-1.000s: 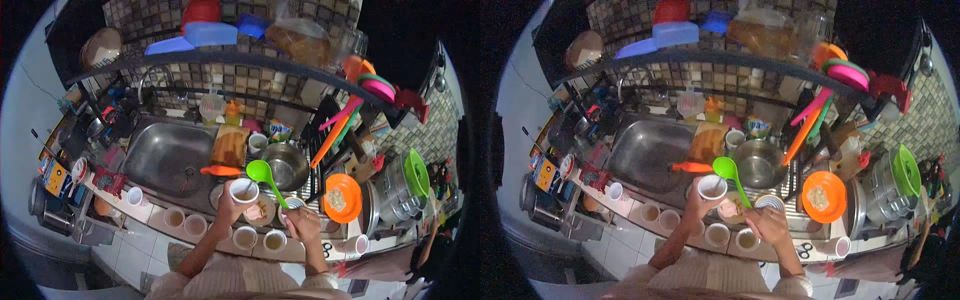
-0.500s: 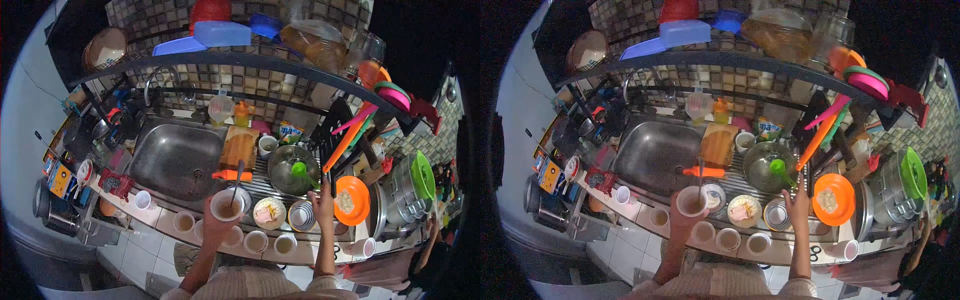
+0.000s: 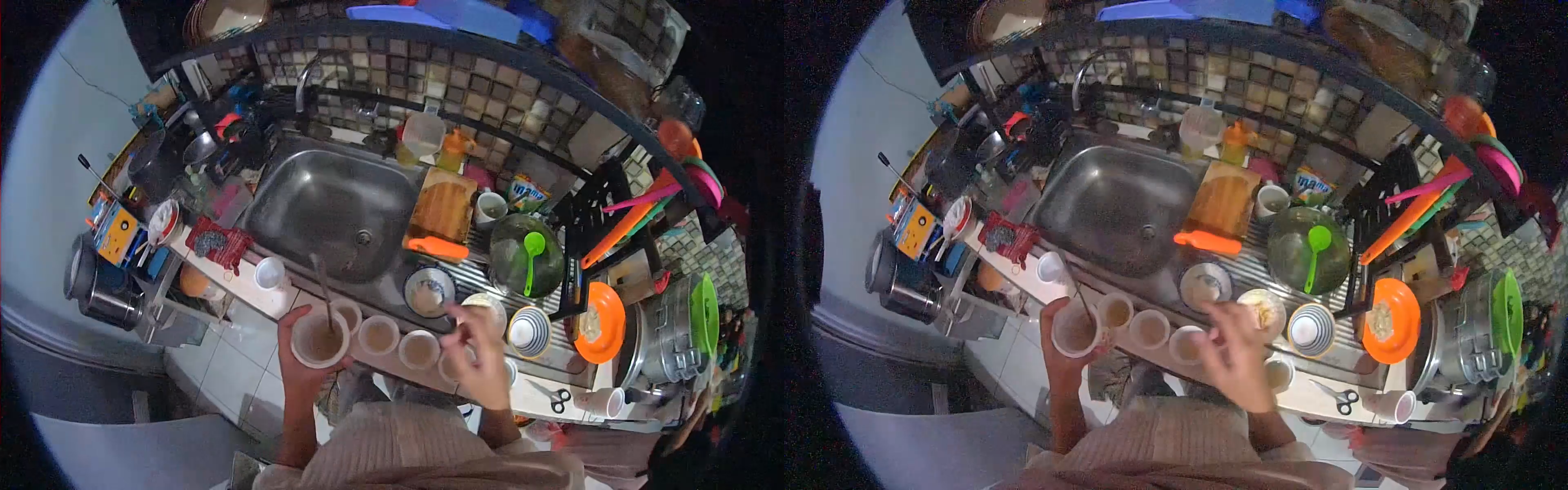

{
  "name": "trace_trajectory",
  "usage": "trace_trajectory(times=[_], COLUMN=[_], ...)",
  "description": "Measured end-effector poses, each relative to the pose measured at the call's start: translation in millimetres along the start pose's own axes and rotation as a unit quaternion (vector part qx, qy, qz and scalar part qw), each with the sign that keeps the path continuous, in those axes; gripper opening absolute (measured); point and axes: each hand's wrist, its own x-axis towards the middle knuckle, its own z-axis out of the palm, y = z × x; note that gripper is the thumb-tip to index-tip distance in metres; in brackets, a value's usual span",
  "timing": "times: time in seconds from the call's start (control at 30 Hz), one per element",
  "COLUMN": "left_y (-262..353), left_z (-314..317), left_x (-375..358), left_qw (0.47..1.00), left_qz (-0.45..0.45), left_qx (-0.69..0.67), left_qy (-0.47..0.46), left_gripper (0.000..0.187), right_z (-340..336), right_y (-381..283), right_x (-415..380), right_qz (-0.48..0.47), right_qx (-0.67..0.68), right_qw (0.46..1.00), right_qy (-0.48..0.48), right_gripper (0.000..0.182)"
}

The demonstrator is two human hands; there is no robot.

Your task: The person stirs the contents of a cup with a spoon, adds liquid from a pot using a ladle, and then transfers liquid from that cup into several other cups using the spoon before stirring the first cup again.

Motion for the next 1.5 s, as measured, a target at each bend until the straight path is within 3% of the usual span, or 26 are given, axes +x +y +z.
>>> trace_trajectory(times=[0.07,0.13,0.2,0.27,0.33,0.43,0.53,0.6,0.73,0.8,0.83,0.9,1.0,1.07,1.1,1.23,1.3,1.4,1.5], left_y=[8.0,1.4,-29.4,-37.5,-39.9,-62.2,-77.5,-92.2,-128.0,-124.5,-132.0,-140.2,-148.9,-154.1,-157.4,-170.2,-172.4,-163.3,-169.5], left_z=[-14.2,-32.2,-60.4,-78.3,-85.5,-106.3,-113.5,-116.8,-120.4,-119.8,-118.9,-116.6,-116.4,-120.0,-121.7,-118.3,-114.4,-113.4,-110.2], left_x=[0.4,2.8,8.5,14.0,20.9,38.0,57.1,65.5,84.2,92.1,95.4,96.3,100.7,101.4,103.3,107.5,103.2,101.3,101.4], left_qw=[0.999,0.997,0.997,0.999,0.995,0.994,0.986,0.979,0.976,0.957,0.955,0.963,0.971,0.96,0.953,0.948,0.96,0.962,0.964], left_qz=[-0.039,-0.063,-0.014,-0.01,-0.055,-0.034,0.002,0.037,0.086,0.112,0.142,0.094,0.026,0.004,0.045,0.036,0.049,0.064,0.052], left_qx=[-0.004,-0.04,-0.077,-0.019,-0.058,0.016,0.083,0.134,0.112,0.183,0.163,0.137,0.081,0.046,0.037,-0.015,-0.034,-0.008,-0.012], left_qy=[0.025,0.028,-0.017,-0.033,-0.067,-0.104,-0.143,-0.152,-0.168,-0.195,-0.201,-0.212,-0.225,-0.276,-0.297,-0.316,-0.274,-0.266,-0.262], left_gripper=[0.091,0.092,0.095,0.096,0.094,0.09,0.085,0.082,0.079,0.078,0.079,0.079,0.082,0.086,0.088,0.084,0.078,0.076,0.077], right_z=[24.6,46.2,65.4,79.9,96.1,127.3,162.2,181.2,224.5,228.5,234.9,247.2,243.7,240.6,240.2,245.4,237.4,232.1,236.2], right_y=[-12.4,-24.0,-27.7,-32.1,-27.8,-25.8,-37.6,-46.0,-23.7,-25.2,-12.6,10.9,-1.3,-16.9,-20.8,-19.6,-39.6,-32.3,-29.1], right_x=[1.2,6.0,13.2,21.0,29.8,45.0,59.8,68.9,88.1,103.2,106.9,110.1,101.8,95.1,90.5,73.3,62.9,63.0,69.6], right_qz=[-0.021,-0.038,-0.049,-0.024,-0.031,0.012,0.046,0.044,0.055,0.129,0.133,-0.018,0.013,0.016,0.023,-0.018,0.0,0.011,0.006], right_qx=[0.027,0.092,0.097,0.098,0.068,0.108,0.119,0.078,-0.051,-0.045,-0.048,-0.071,-0.095,-0.135,-0.173,-0.235,-0.178,-0.24,-0.192], right_qw=[0.998,0.981,0.978,0.975,0.979,0.987,0.986,0.99,0.997,0.989,0.988,0.997,0.992,0.988,0.982,0.969,0.982,0.97,0.981], right_qy=[-0.043,-0.169,-0.18,-0.197,-0.19,-0.115,-0.109,-0.106,-0.033,-0.062,-0.054,-0.023,-0.076,-0.07,-0.067,-0.074,-0.071,-0.027,0.007], right_gripper=[0.036,0.036,0.036,0.036,0.037,0.039,0.04,0.046,0.063,0.046,0.046,0.027,0.015,0.013,0.012,0.009,0.009,0.01,0.011])
